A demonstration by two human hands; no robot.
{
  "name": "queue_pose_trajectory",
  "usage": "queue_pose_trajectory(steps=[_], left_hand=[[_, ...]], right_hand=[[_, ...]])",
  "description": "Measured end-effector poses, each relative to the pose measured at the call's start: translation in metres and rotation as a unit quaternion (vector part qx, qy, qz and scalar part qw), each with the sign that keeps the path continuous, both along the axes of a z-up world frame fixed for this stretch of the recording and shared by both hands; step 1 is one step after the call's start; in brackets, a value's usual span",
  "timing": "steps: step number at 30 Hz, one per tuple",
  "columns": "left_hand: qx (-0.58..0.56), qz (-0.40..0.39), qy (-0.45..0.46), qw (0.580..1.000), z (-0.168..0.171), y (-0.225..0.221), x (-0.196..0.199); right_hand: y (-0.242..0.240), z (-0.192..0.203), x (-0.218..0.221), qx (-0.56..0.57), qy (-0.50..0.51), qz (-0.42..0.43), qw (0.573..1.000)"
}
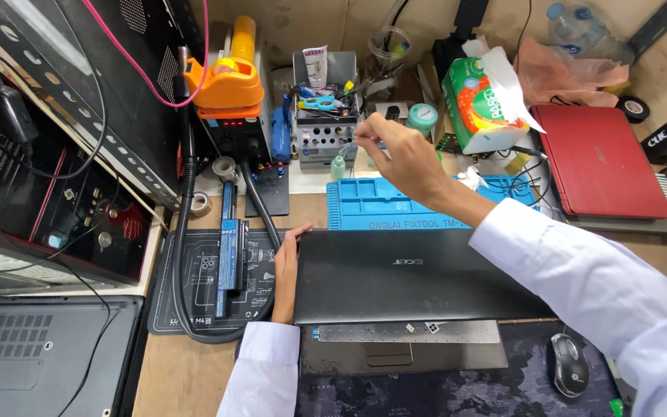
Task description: Disassembling and reassembling a laptop on a repair bench to access internal components.
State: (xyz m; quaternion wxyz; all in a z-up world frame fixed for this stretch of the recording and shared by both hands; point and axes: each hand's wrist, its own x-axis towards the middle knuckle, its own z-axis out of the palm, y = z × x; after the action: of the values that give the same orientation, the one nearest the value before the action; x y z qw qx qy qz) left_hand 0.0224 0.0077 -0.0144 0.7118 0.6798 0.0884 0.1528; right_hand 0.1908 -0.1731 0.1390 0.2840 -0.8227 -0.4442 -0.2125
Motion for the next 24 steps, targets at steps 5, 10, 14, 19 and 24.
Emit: queue_pose_trajectory(steps=[5, 10, 14, 19, 24], left_hand=[[-0.007, 0.001, 0.003, 1.0, 0.013, -0.002, -0.004], [-0.014, 0.005, 0.003, 1.0, 0.007, 0.0, -0.002], [-0.013, 0.011, 0.004, 1.0, 0.004, 0.0, -0.001], [0.0, 0.009, -0.015, 1.0, 0.003, 0.001, -0.001], [0.01, 0.01, -0.019, 1.0, 0.003, 0.001, -0.001]], right_hand=[[0.019, -0.028, 0.029, -0.026, -0.092, -0.025, 0.995], [0.031, -0.055, 0.046, -0.077, -0.158, -0.049, 0.983], [0.035, -0.067, 0.046, -0.125, -0.225, -0.069, 0.964], [0.036, -0.065, 0.045, -0.166, -0.167, -0.078, 0.969], [0.028, -0.053, 0.031, -0.146, -0.078, -0.077, 0.983]])
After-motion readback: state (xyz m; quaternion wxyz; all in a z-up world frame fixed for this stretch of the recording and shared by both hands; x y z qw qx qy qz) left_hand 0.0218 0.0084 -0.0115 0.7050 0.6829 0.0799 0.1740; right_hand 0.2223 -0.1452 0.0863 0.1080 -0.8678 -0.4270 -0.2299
